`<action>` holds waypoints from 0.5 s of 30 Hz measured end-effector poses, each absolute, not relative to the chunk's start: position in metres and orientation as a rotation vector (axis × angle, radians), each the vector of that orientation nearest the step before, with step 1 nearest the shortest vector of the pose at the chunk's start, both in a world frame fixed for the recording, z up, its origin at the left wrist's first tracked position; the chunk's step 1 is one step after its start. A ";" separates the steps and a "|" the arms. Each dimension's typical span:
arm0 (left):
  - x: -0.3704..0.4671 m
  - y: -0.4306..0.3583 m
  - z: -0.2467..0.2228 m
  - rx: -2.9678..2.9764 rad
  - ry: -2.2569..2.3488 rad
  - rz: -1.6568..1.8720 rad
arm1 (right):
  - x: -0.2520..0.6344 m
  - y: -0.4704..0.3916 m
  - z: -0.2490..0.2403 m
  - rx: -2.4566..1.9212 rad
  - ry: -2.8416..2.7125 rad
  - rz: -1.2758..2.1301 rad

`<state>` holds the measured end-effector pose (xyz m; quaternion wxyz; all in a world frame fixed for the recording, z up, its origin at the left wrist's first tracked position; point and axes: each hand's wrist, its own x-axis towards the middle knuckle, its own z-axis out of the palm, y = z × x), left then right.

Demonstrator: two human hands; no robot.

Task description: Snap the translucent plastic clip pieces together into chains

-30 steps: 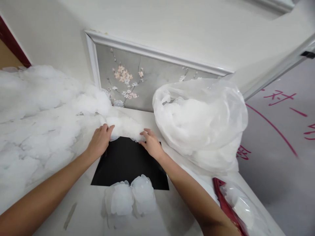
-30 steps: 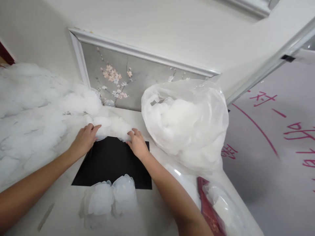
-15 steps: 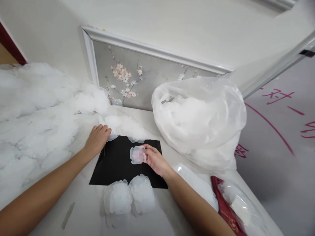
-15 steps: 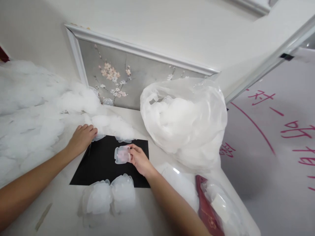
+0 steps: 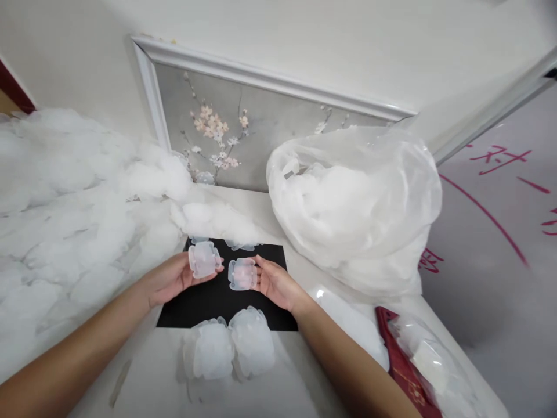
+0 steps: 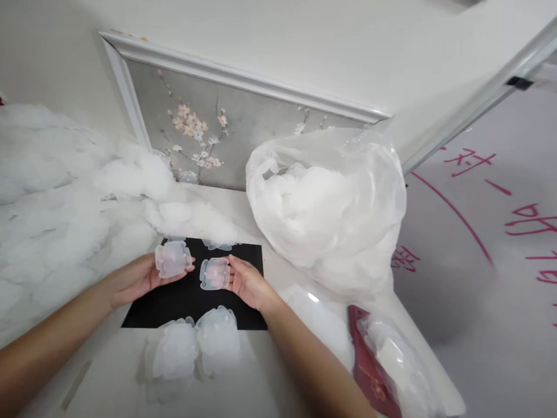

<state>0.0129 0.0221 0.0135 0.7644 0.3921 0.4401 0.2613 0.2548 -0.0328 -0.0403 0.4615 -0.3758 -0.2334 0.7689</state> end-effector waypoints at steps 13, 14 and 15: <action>0.013 0.018 0.000 0.459 0.856 0.634 | 0.256 -0.036 -0.046 -0.930 -0.628 1.871; 0.013 0.017 0.002 0.461 0.854 0.628 | 0.256 -0.037 -0.045 -0.930 -0.624 1.871; 0.013 0.017 0.003 0.464 0.850 0.624 | 0.256 -0.037 -0.044 -0.929 -0.620 1.870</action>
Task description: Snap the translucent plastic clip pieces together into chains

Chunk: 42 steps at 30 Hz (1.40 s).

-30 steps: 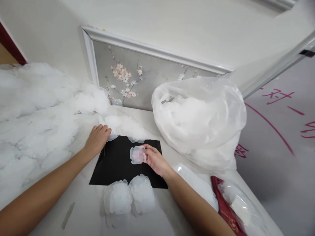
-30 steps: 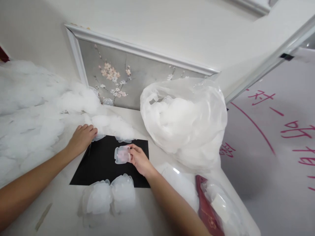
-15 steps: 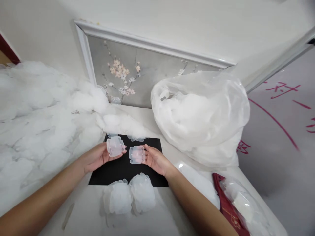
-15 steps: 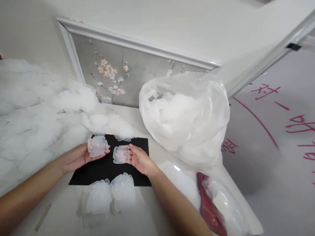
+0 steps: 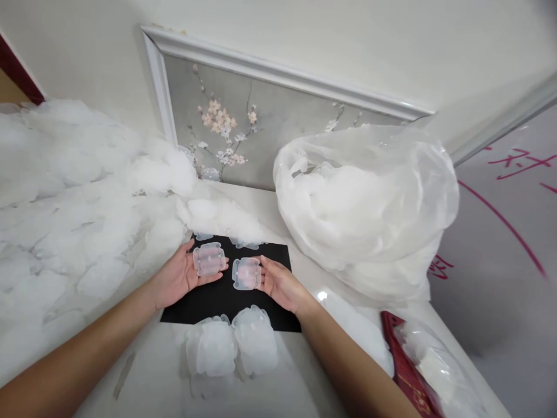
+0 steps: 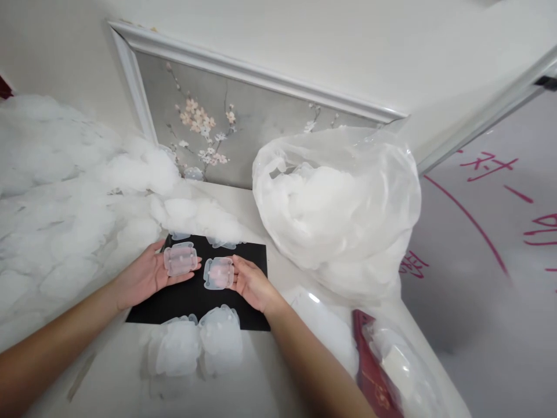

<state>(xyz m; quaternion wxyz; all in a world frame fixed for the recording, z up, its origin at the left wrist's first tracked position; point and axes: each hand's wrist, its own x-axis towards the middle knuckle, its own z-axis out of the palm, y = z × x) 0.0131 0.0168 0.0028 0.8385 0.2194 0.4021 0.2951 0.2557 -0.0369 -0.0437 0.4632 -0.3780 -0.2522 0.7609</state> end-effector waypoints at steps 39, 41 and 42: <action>0.040 -0.010 -0.004 0.775 0.902 0.671 | 0.232 -0.041 -0.034 -1.346 -1.257 1.091; 0.043 -0.011 -0.007 0.803 0.960 0.700 | 0.231 -0.042 -0.035 -1.392 -1.314 1.041; 0.044 -0.012 -0.008 0.817 0.985 0.710 | 0.230 -0.042 -0.035 -1.409 -1.349 1.027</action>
